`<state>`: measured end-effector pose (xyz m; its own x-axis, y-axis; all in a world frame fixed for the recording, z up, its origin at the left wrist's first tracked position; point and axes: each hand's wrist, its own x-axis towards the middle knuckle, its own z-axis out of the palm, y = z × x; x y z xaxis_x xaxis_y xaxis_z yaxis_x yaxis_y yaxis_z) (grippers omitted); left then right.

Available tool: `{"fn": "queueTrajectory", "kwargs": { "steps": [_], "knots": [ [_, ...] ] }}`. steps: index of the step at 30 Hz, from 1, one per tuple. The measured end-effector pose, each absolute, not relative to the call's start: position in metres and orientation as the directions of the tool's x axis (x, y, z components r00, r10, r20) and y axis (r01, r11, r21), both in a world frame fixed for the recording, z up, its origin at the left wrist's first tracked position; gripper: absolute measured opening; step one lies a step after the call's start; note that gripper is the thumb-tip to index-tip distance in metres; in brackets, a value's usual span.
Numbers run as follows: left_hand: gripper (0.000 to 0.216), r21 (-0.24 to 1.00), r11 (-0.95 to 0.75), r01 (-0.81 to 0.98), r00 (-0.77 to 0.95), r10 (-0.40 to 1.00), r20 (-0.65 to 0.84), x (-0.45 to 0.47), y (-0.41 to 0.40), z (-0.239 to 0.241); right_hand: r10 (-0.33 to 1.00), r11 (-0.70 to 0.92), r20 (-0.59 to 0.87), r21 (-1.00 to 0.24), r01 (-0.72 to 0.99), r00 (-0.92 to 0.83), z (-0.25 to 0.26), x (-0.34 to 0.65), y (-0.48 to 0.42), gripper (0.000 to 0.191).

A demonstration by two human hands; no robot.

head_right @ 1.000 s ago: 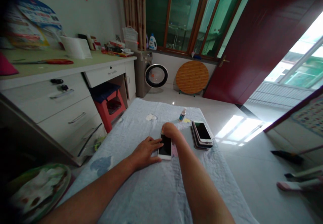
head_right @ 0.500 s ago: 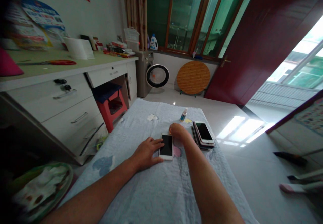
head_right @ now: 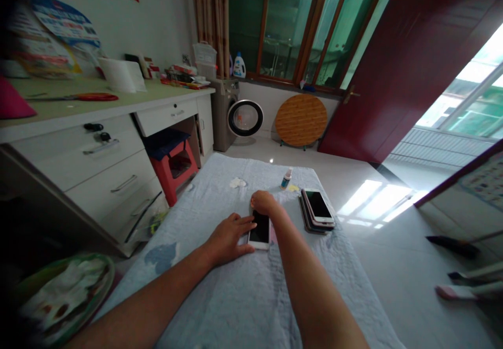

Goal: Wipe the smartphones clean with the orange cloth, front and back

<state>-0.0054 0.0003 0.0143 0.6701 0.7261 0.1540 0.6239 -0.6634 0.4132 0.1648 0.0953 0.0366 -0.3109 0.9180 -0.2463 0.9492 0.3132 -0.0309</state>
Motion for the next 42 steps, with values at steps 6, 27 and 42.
{"fn": "queueTrajectory", "kwargs": {
  "steps": [6,27,42],
  "knots": [
    [0.063,0.409,-0.672,0.617,0.67,0.722,0.176,-0.004,-0.001,0.018,0.953,0.206,-0.216,-0.047,0.977,-0.211,0.04,0.2,0.08,0.028],
    [0.064,0.417,-0.652,0.634,0.667,0.733,0.133,-0.002,0.001,0.014,0.99,-0.085,-0.131,-0.233,0.969,0.055,0.032,0.203,0.005,0.029],
    [0.061,0.405,-0.651,0.642,0.672,0.732,0.112,0.0,0.001,0.016,0.981,-0.161,-0.146,-0.218,0.963,0.131,0.039,0.194,-0.021,0.029]
  ]
}}
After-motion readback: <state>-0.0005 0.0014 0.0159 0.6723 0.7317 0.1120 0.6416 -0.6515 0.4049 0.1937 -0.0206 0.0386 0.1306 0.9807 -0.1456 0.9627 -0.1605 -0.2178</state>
